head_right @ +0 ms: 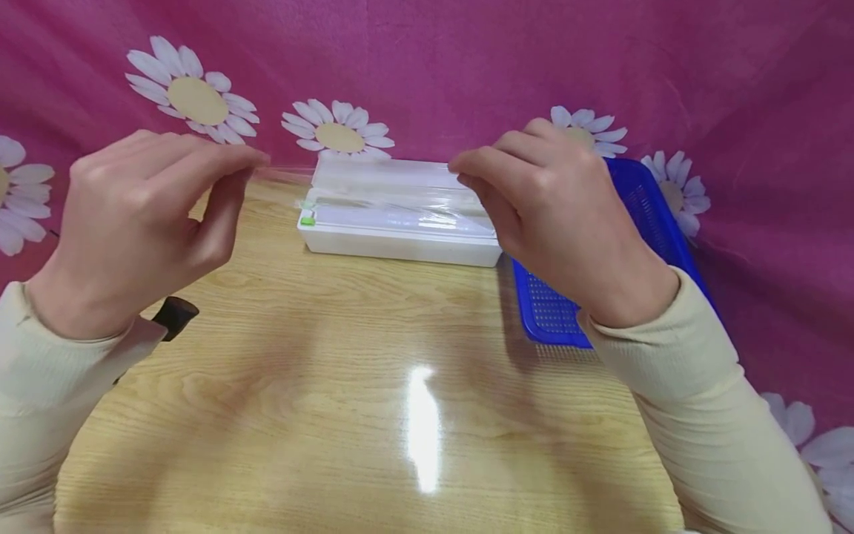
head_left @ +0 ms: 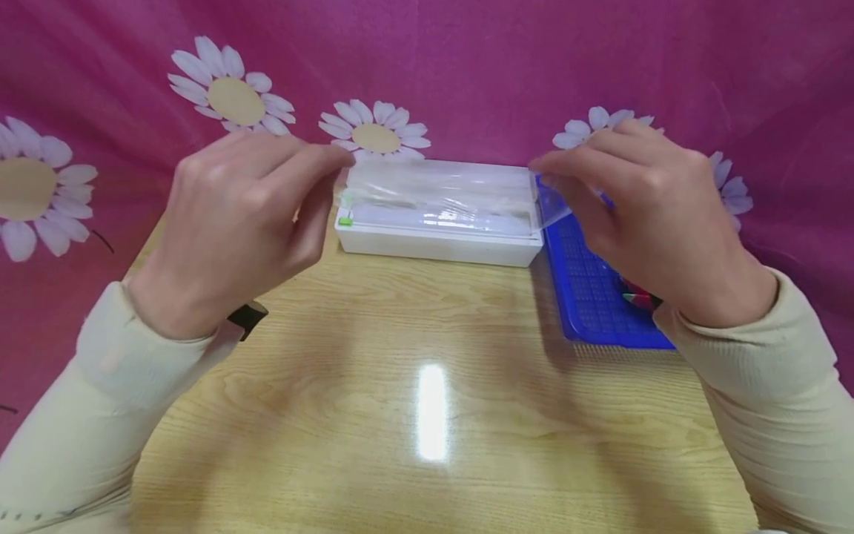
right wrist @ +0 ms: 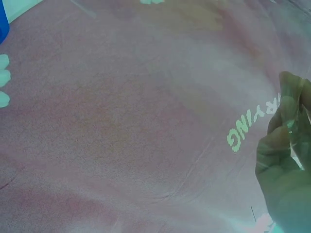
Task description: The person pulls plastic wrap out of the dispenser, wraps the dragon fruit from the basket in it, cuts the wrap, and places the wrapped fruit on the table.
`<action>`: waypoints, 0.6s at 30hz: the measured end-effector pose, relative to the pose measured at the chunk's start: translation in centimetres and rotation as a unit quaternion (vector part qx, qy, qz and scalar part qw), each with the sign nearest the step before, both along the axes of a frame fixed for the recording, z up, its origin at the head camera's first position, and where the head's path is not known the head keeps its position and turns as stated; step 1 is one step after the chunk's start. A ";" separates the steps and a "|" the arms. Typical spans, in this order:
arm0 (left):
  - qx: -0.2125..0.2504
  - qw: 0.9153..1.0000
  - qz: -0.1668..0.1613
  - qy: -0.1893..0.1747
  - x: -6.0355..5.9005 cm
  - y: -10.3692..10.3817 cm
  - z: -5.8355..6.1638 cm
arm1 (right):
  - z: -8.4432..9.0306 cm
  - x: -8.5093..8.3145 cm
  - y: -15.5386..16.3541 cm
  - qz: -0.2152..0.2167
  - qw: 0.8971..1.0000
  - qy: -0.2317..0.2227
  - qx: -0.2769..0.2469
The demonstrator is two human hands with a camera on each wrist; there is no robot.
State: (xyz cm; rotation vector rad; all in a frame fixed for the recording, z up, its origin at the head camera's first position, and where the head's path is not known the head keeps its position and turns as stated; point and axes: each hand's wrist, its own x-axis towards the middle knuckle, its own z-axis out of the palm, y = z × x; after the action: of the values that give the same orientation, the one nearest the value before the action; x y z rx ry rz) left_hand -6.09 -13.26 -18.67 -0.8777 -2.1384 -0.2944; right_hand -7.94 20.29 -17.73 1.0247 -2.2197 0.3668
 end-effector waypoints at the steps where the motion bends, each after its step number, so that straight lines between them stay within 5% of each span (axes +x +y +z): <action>1: 0.005 1.000 -0.004 -0.001 0.1 0.0 -0.1 | -0.1 0.1 0.0 0.003 1.000 -0.002 0.005; 11: -0.031 0.999 -0.020 0.008 0.4 -0.4 -1.1 | -0.9 0.6 0.1 0.003 0.998 -0.051 0.046; 18: -0.025 0.999 -0.022 -0.021 1.2 -0.7 -2.5 | -2.3 1.0 -0.2 0.027 0.996 -0.055 0.060</action>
State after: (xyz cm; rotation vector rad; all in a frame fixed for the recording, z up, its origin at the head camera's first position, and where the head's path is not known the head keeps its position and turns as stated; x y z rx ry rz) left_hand -4.93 -13.98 -21.18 -0.9554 -2.1750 -0.2839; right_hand -6.95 20.10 -20.08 1.1549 -2.3406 0.3246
